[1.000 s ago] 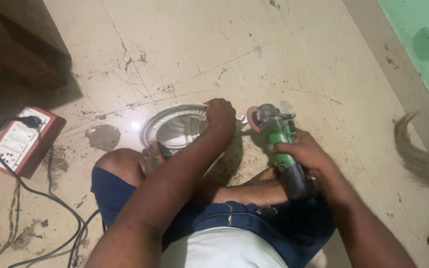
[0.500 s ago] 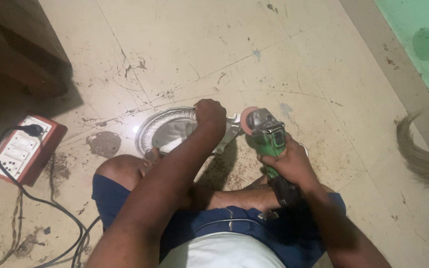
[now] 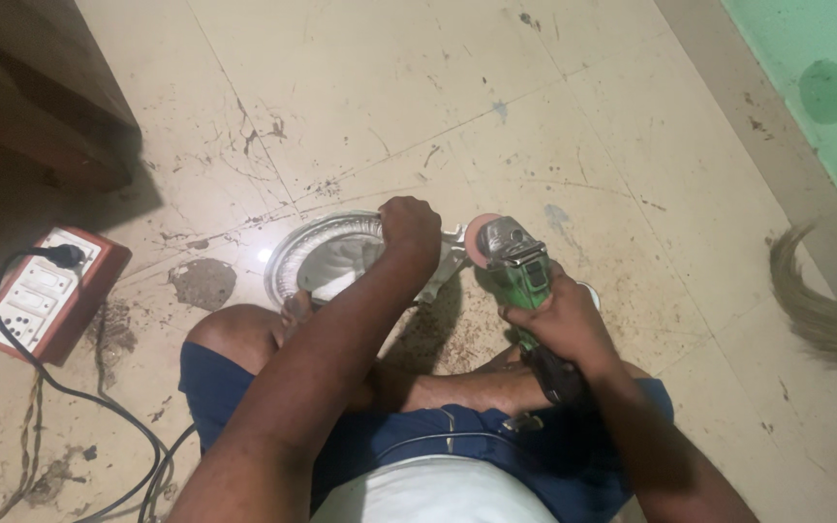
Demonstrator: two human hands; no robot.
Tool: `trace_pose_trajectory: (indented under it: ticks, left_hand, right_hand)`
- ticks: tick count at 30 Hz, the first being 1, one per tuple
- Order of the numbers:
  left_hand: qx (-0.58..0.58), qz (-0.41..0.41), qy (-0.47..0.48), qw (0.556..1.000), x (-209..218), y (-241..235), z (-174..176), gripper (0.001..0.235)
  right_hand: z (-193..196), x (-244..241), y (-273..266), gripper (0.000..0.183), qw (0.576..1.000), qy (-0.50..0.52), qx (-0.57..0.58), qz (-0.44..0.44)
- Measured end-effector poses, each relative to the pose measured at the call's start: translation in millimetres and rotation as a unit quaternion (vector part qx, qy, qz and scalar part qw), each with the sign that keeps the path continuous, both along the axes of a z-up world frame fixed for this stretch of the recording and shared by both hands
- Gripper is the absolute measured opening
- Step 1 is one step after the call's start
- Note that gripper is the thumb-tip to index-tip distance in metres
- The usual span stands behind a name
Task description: The person sits on the floor and uses a handheld angle grinder to smooth the surface of a white statue. They hold the statue with one hand and operate the grinder with the other, working on various parts of the object.
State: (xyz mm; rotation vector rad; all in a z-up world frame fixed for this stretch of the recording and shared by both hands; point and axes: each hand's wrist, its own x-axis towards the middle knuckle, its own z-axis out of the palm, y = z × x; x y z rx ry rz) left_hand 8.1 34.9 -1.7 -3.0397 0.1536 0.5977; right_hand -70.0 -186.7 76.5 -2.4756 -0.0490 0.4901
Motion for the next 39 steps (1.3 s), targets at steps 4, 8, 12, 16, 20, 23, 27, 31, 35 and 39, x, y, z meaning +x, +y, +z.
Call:
trace_pose_trajectory:
  ticks: [4, 8, 12, 16, 20, 23, 27, 31, 35, 39]
  left_hand:
    - [-0.007, 0.001, 0.005, 1.000, -1.9, -1.4, 1.3, 0.025]
    - [0.009, -0.011, -0.014, 1.000, -6.1, 0.8, 0.9, 0.027]
    - [-0.003, -0.012, -0.012, 1.000, -4.8, 2.0, -2.5, 0.025]
    - [0.001, -0.009, -0.019, 1.000, -2.0, 5.0, -8.1, 0.026]
    - [0.001, -0.007, -0.017, 1.000, -0.6, 1.0, -11.2, 0.026]
    - [0.003, 0.001, -0.029, 1.000, -4.1, 2.3, -9.0, 0.025]
    - [0.011, -0.018, -0.032, 0.999, -5.7, 3.7, -4.0, 0.024]
    - [0.005, 0.003, -0.012, 1.000, -4.1, 4.9, -2.7, 0.023]
    - [0.003, -0.005, -0.003, 1.000, -1.9, 5.5, 0.7, 0.022]
    - [0.005, -0.010, 0.000, 1.000, -5.9, 3.7, 4.6, 0.025]
  right_hand:
    - [-1.7, 5.2, 3.1, 0.059, 0.993, 0.058, 0.086, -0.059]
    - [-6.2, 13.3, 1.4, 0.061, 0.994, 0.057, 0.071, -0.053]
    - [-3.7, 19.3, -12.0, 0.055, 0.994, 0.055, 0.060, -0.078]
    - [2.3, 20.0, -18.7, 0.046, 0.972, 0.088, 0.162, -0.148]
    - [4.7, 18.5, -17.3, 0.049, 0.949, 0.154, 0.209, -0.177]
    - [1.8, 18.6, -8.4, 0.049, 0.949, 0.158, 0.235, -0.139]
    - [-3.3, 13.1, -4.2, 0.052, 0.952, 0.174, 0.200, -0.151]
    - [-3.8, 5.3, -12.2, 0.059, 0.991, 0.088, 0.079, -0.066]
    - [4.9, 4.6, -11.1, 0.068, 0.999, 0.031, -0.020, -0.027]
    - [16.0, 9.5, 2.6, 0.077, 0.997, 0.046, -0.055, -0.001]
